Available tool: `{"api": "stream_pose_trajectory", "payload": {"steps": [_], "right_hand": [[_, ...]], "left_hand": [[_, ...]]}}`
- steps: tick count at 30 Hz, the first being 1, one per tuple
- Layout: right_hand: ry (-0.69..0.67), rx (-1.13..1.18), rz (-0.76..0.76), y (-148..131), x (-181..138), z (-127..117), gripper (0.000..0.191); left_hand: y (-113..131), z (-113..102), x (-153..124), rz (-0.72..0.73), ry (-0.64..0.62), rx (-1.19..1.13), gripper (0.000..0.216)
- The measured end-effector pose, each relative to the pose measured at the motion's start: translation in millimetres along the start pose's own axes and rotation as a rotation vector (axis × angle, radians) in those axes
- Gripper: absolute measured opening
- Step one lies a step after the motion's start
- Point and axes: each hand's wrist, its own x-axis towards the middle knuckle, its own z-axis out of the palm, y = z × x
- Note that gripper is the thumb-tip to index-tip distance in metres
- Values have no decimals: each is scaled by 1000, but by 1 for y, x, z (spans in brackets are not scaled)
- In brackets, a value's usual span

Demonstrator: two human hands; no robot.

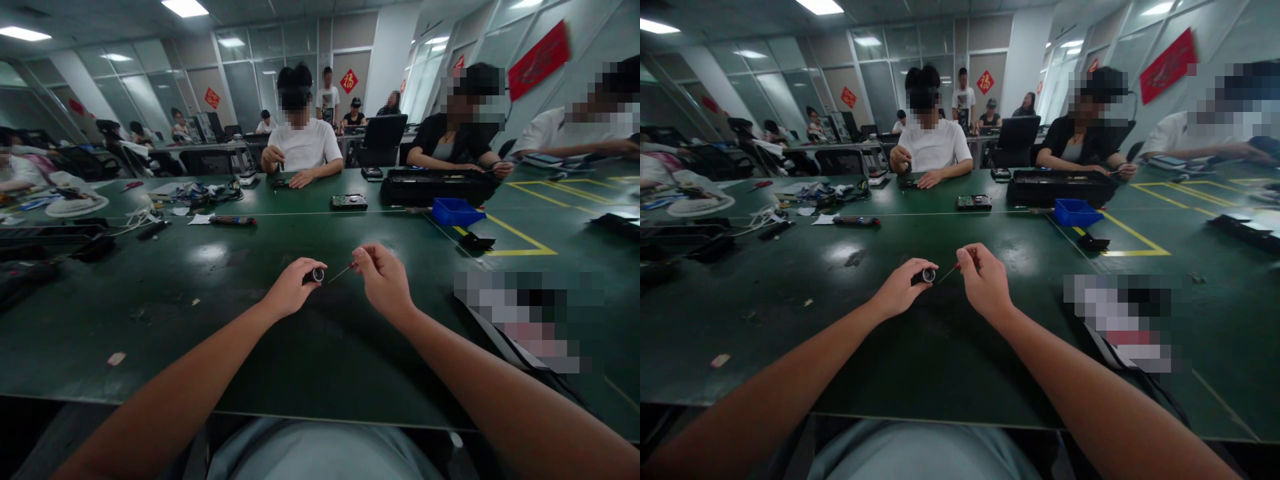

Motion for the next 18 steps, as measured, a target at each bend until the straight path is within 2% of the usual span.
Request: {"api": "stream_pose_trajectory", "payload": {"steps": [4,8,15,18], "right_hand": [[28,166,26,3,0,2,25],[-44,178,25,7,-1,6,25],[-46,31,20,3,2,2,26],[-17,-134,12,-1,3,-1,39]], "left_hand": [[-6,1,1,-48,54,-56,47],[-9,3,1,-34,67,-45,40],[-9,2,1,-25,54,-64,39],[-11,2,0,-23,50,-56,41]]}}
